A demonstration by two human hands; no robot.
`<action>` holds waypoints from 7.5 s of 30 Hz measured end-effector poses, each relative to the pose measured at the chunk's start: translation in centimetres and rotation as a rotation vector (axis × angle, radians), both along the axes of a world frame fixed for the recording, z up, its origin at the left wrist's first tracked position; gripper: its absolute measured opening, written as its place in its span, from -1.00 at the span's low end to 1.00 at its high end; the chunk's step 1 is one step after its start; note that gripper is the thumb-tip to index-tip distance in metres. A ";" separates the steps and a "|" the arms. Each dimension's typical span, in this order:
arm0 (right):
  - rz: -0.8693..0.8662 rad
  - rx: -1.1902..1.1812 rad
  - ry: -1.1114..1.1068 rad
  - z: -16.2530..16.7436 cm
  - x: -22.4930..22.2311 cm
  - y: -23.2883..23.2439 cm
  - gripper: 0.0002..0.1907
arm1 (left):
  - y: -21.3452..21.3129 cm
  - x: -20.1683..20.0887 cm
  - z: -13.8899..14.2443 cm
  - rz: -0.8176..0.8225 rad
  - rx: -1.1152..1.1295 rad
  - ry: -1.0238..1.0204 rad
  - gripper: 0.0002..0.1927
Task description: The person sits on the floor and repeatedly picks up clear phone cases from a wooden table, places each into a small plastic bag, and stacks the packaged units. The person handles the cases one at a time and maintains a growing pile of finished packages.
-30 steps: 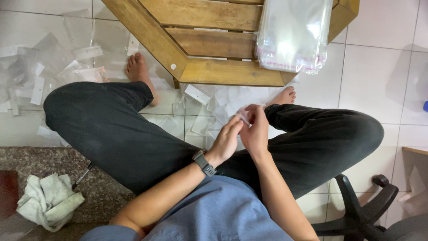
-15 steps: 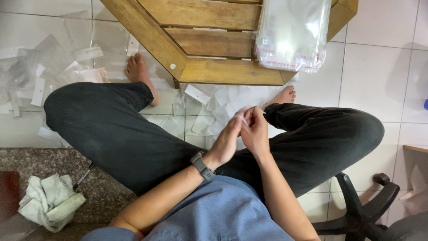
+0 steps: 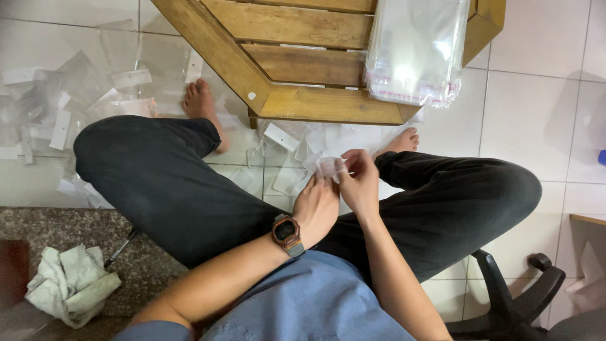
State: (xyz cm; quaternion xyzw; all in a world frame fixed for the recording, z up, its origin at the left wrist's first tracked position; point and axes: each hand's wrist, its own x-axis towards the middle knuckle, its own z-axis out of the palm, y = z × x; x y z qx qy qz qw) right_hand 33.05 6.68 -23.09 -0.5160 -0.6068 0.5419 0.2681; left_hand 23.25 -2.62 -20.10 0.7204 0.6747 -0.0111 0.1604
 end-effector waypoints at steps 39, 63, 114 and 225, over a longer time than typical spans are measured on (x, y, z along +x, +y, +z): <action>0.335 -0.232 0.081 4.3 0.2 0.8 -0.74 | -1.0 -2.3 2.8 -0.199 0.179 0.318 -0.69; -0.014 -0.068 0.074 -1.6 -0.6 -1.9 -0.74 | 0.9 -4.9 4.3 -0.133 0.171 -0.393 -0.65; -0.179 -0.160 0.430 0.0 1.6 -1.3 -0.83 | 1.6 -5.7 7.5 -0.340 0.582 -0.583 -0.47; -0.371 -0.231 0.326 -0.3 12.0 14.3 -0.88 | 18.3 1.4 -6.2 0.375 -0.038 -1.189 -0.43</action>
